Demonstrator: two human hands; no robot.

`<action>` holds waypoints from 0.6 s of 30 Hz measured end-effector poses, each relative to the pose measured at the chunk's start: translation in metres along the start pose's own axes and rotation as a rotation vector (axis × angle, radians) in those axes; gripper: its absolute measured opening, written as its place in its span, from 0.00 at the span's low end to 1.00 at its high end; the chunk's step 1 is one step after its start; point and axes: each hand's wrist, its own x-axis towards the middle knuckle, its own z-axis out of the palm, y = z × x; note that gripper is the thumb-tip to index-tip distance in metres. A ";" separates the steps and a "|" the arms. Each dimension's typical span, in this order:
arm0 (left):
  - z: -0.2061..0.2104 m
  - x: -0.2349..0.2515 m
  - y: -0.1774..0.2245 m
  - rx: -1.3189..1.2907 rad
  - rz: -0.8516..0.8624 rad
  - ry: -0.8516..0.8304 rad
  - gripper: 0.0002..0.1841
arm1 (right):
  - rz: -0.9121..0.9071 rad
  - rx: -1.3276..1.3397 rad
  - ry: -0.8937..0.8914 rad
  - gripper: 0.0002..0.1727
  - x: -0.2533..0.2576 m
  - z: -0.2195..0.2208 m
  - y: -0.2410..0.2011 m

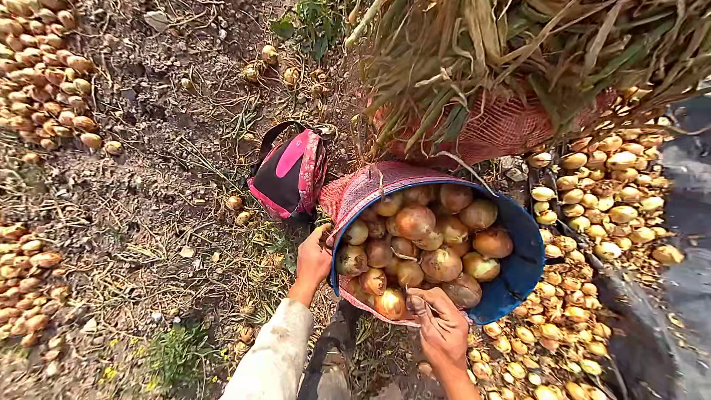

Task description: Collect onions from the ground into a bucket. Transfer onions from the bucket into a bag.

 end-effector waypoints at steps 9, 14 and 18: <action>-0.009 -0.032 0.017 0.215 0.239 0.158 0.11 | 0.950 0.155 0.284 0.31 -0.043 -0.159 0.076; -0.010 -0.021 0.010 0.170 -0.023 -0.023 0.17 | 0.750 0.606 0.516 0.25 0.039 -0.108 0.101; -0.012 -0.018 0.003 0.029 -0.066 0.013 0.16 | 0.766 0.543 0.574 0.21 0.027 -0.107 0.098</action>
